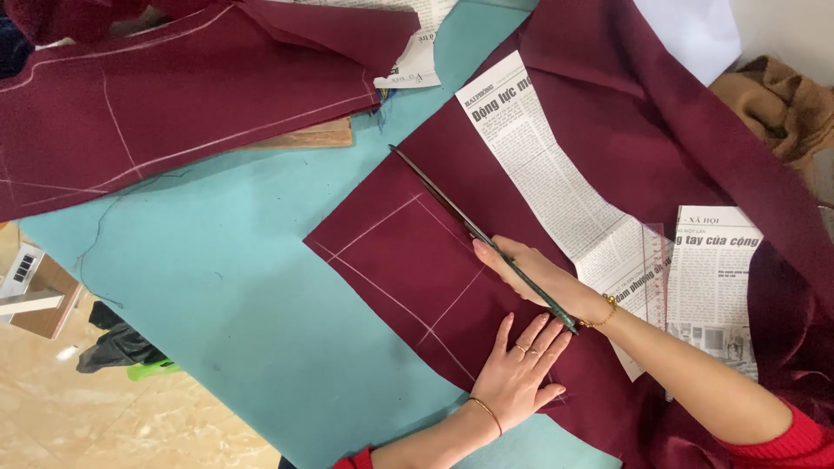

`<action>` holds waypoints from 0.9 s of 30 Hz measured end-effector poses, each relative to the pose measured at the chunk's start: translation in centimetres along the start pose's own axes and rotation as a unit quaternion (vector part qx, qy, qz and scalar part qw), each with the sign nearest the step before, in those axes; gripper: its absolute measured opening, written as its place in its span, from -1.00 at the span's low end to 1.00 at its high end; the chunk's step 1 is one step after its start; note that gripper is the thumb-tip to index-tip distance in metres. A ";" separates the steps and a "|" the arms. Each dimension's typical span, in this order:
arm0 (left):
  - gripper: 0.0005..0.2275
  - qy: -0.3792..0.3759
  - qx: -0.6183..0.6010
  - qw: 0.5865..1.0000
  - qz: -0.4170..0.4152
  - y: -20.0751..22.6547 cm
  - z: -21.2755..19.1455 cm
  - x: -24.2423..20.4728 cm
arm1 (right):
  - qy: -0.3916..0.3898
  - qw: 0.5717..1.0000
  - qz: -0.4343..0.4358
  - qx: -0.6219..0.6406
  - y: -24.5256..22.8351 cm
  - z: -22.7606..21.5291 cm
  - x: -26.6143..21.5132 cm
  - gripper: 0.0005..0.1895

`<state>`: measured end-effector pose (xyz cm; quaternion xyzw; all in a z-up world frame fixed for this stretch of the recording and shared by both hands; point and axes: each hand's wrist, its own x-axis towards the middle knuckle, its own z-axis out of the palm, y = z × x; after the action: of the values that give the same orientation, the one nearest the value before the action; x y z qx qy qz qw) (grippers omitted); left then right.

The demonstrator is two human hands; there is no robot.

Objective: The person uses large shears to cut a piece of maroon fabric laid out on a light blue table. They follow white chalk lines drawn on the fabric, occasionally adjusting the material and moving cut pieces aside.

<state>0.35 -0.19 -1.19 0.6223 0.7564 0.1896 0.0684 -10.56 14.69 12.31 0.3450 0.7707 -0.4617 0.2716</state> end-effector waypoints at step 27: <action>-0.46 0.125 -0.015 0.990 -0.059 -5.7 -8.0 1.7 | 0.402 0.755 0.139 0.500 19.4 26.9 -23.2 -0.46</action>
<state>-7.99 -1.08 4.27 0.5465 0.7918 0.2728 -0.0067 21.58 -9.50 7.77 0.6888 0.4122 -0.5570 -0.2132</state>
